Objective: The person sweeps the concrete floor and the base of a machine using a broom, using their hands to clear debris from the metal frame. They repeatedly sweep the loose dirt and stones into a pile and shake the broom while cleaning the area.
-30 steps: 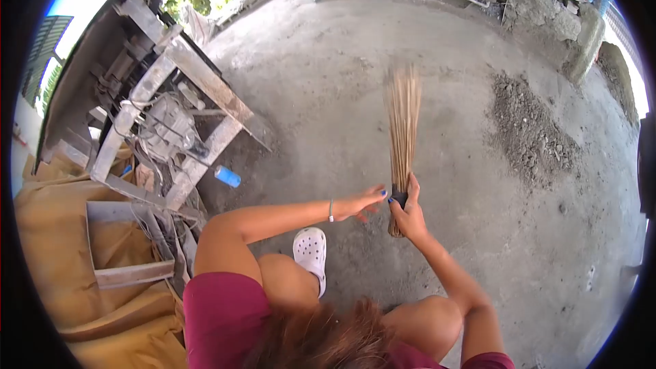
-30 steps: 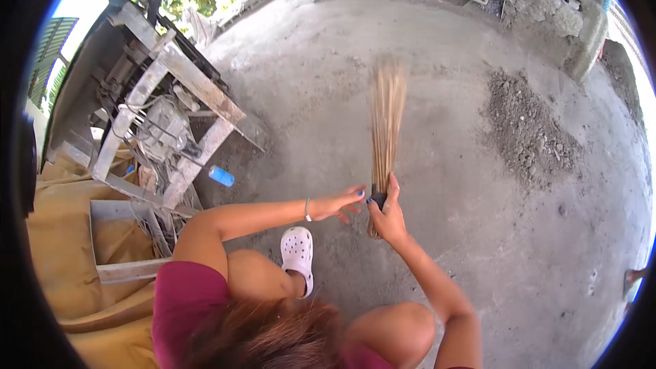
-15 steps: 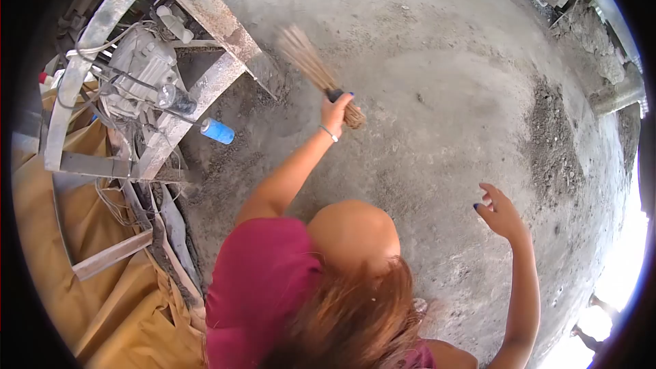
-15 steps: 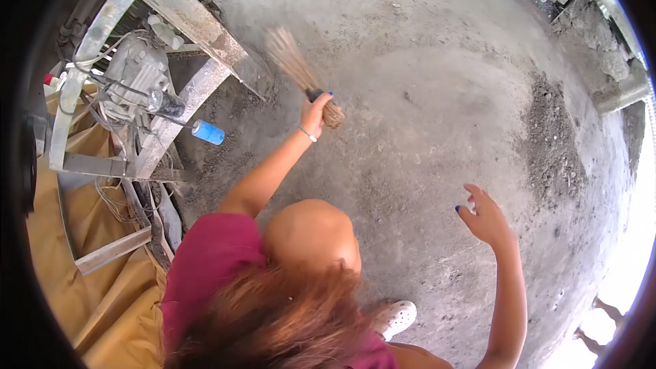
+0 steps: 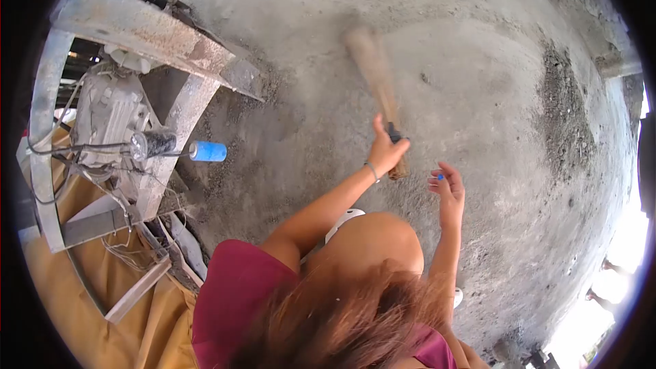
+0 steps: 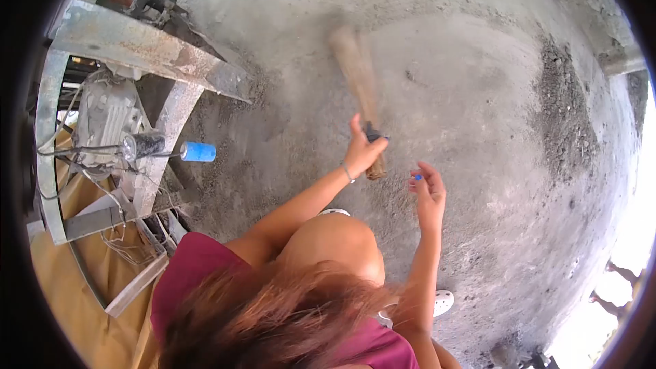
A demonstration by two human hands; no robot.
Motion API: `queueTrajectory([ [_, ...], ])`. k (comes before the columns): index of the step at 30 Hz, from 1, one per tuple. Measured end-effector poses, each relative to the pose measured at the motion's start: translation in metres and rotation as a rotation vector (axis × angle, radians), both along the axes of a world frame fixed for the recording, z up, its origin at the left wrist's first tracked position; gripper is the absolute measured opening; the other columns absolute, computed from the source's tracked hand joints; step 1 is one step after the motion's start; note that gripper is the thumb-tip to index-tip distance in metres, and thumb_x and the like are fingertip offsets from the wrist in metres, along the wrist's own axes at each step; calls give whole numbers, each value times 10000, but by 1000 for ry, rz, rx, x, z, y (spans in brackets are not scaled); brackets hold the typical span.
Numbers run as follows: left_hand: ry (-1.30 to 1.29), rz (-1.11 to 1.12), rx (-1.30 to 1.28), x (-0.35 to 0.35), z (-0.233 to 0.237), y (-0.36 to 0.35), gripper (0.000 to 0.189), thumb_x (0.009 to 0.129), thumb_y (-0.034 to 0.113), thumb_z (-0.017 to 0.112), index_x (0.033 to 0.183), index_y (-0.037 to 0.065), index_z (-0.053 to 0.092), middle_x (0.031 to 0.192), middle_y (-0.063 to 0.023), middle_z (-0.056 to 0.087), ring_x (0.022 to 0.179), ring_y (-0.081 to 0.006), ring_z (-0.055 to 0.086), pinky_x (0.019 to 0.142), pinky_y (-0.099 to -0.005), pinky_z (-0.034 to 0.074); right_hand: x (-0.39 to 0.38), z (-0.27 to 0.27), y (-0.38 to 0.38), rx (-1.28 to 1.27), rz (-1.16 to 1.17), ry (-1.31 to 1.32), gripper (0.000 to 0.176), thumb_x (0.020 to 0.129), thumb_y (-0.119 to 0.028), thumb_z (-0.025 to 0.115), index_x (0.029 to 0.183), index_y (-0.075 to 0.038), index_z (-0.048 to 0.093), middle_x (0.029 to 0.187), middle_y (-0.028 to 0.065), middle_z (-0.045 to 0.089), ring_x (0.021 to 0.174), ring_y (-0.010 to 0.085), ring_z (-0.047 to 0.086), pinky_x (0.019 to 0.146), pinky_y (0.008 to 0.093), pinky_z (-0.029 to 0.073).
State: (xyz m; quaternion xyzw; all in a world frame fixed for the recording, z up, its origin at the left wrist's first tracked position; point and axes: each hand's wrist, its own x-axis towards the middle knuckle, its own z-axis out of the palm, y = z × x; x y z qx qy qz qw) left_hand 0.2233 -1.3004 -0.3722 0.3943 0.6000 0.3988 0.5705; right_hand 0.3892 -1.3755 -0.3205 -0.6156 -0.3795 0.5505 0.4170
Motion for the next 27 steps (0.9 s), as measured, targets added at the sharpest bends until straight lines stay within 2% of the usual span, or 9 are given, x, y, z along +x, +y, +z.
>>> queueTrajectory([
  [3, 33, -520, 85, 51, 12, 42, 869, 686, 161, 648, 1336, 75, 77, 858, -117, 513, 721, -196, 537, 658, -306, 446, 12, -6, 0, 10, -237, 83, 246, 858, -84, 484, 1091, -11, 517, 912, 61, 567, 750, 105, 549, 660, 233, 461],
  [6, 27, -545, 179, 77, 41, 51, 842, 679, 171, 660, 1340, 110, 143, 913, -145, 551, 770, -226, 564, 695, -326, 451, 37, 13, 8, 74, -206, -17, 215, 861, -70, 472, 1059, -13, 532, 882, 56, 571, 726, 98, 549, 640, 229, 462],
  [7, 21, -421, 303, 74, 49, 49, 829, 676, 179, 661, 1340, 103, 171, 949, -164, 565, 788, -254, 578, 735, -348, 450, 44, 27, 7, 86, -216, -38, 214, 859, -66, 468, 1056, -12, 534, 874, 55, 573, 727, 98, 548, 641, 228, 462],
  [11, 74, -56, 218, -10, 46, 89, 872, 650, 76, 662, 1346, 61, 136, 868, -97, 536, 659, -176, 555, 503, -288, 476, 68, 37, -4, 107, -305, -42, 212, 854, -60, 461, 1045, -11, 540, 855, 53, 579, 724, 97, 548, 646, 229, 459],
  [13, -1, 146, 206, -60, 46, 136, 694, 656, 59, 637, 1236, 33, 256, 828, -106, 516, 637, -179, 547, 448, -293, 495, 76, 31, -20, 86, -317, -15, 209, 852, -56, 460, 1040, -13, 542, 858, 51, 580, 723, 98, 547, 650, 231, 458],
  [18, 157, 292, 136, -68, -8, 238, 779, 621, 48, 641, 1256, -58, 202, 943, -178, 518, 789, -259, 542, 668, -369, 466, 70, 11, -55, -1, -329, 39, 196, 858, -73, 473, 1030, -11, 544, 837, 48, 584, 705, 99, 552, 625, 225, 465],
  [20, 407, 6, 197, -9, -40, 245, 925, 572, 117, 676, 1305, -39, 134, 1037, -221, 510, 898, -297, 540, 775, -355, 447, 65, 1, -58, -23, -313, 74, 199, 848, -66, 477, 1026, -12, 548, 844, 43, 585, 712, 94, 543, 634, 222, 451],
  [24, 648, -570, 102, 112, 11, 195, 921, 628, 196, 639, 1353, 48, 89, 1056, -263, 542, 962, -378, 550, 824, -383, 447, 50, 11, -44, -49, -236, 77, 196, 840, -67, 485, 1013, -8, 555, 834, 36, 586, 705, 86, 532, 629, 218, 439],
  [27, 476, -747, 235, 147, 33, 194, 919, 598, 205, 675, 1347, 38, 168, 1056, -234, 544, 956, -327, 546, 820, -355, 434, 41, 24, -25, -1, -201, 92, 198, 838, -66, 482, 1011, -6, 558, 829, 38, 585, 699, 83, 527, 626, 218, 436],
])
